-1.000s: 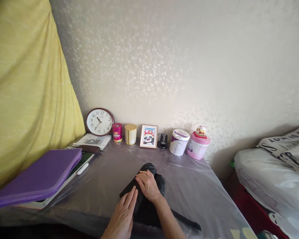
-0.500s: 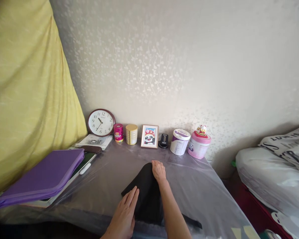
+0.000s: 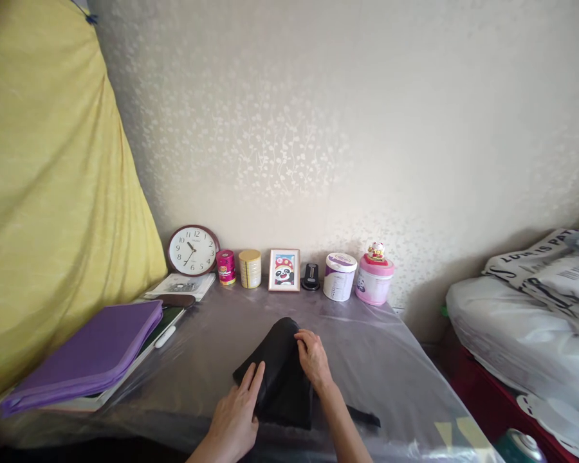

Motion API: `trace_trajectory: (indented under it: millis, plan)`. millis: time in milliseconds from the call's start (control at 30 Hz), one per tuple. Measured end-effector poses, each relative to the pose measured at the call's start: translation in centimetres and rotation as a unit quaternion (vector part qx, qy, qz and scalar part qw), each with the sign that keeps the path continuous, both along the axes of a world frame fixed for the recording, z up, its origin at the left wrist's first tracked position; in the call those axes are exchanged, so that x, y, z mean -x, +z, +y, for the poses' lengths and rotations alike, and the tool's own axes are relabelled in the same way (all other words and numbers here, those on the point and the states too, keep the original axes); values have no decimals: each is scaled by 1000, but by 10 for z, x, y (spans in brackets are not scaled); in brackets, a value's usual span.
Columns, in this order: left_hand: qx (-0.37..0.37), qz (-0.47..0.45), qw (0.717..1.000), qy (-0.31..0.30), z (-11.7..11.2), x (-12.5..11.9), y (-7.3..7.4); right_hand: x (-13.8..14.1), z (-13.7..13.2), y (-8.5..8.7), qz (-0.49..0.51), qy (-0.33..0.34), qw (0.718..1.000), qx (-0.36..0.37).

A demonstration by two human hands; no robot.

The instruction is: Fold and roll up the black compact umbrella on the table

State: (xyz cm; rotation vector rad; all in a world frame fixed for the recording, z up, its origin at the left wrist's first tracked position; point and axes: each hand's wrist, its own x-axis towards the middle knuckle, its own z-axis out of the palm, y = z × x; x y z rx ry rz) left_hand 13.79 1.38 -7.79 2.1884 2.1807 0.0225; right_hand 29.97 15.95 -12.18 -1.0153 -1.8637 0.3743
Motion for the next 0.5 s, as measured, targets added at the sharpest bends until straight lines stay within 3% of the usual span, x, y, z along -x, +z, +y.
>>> trace_trajectory:
  millis: [167, 300, 367, 433, 500]
  plan:
    - [-40, -110, 993, -28, 7, 14, -1, -36, 1, -12, 115, -9, 990, 86]
    - [-66, -245, 967, -25, 3, 29, 20, -61, 3, -16, 216, -34, 959, 179]
    - [-67, -351, 933, -37, -5, 36, 38, -65, 3, -15, 293, -18, 927, 234]
    - [-5, -483, 874, -50, -15, 41, 58, -61, -1, -13, 346, 32, 896, 276]
    - [17, -568, 821, -59, -23, 44, 76, -51, -12, -9, 338, 63, 898, 276]
